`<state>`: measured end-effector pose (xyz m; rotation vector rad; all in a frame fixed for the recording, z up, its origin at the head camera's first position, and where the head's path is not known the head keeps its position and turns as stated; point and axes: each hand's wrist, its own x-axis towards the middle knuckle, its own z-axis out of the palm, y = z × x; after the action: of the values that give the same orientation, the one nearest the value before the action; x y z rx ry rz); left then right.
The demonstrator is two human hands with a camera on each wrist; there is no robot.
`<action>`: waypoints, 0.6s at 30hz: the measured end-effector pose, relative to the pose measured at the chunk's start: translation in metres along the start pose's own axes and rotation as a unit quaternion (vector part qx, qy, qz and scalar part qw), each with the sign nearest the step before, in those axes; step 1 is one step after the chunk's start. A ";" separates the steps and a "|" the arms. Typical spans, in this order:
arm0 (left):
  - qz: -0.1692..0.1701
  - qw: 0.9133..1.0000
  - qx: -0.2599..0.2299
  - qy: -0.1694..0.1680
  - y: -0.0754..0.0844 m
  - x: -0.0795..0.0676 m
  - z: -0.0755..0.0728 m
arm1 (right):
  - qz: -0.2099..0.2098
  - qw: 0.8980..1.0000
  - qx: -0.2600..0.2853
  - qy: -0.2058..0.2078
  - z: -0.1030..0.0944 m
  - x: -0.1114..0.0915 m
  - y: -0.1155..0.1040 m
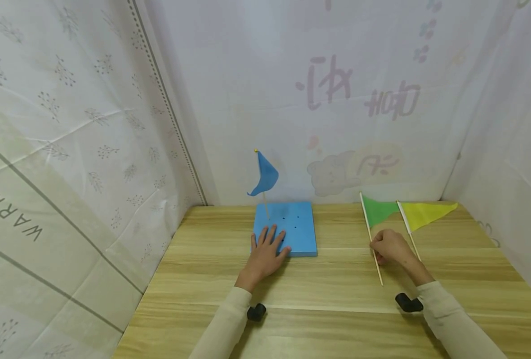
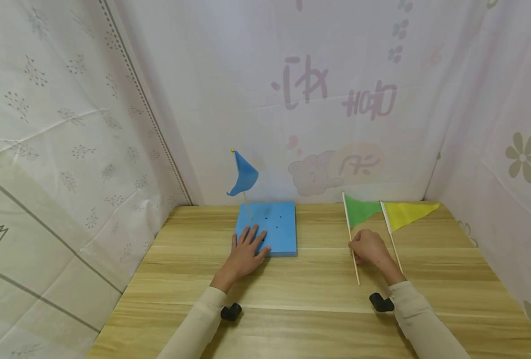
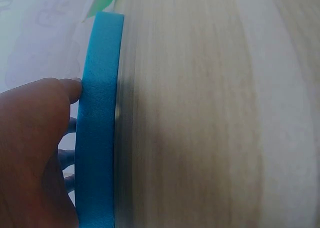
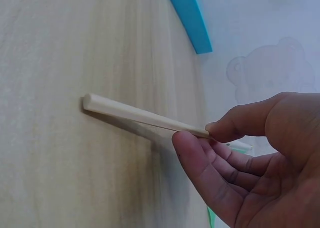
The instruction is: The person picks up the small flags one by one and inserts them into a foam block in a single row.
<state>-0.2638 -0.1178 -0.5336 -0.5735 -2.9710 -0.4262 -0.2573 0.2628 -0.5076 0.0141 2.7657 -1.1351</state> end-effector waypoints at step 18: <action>0.003 1.000 0.003 0.003 0.002 -0.002 -0.005 | -0.045 0.999 -0.004 0.024 -0.010 0.004 -0.009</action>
<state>-0.2606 -0.1182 -0.5290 -0.5805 -2.9625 -0.4164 -0.2629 0.2630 -0.4949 -0.0863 2.8391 -1.1610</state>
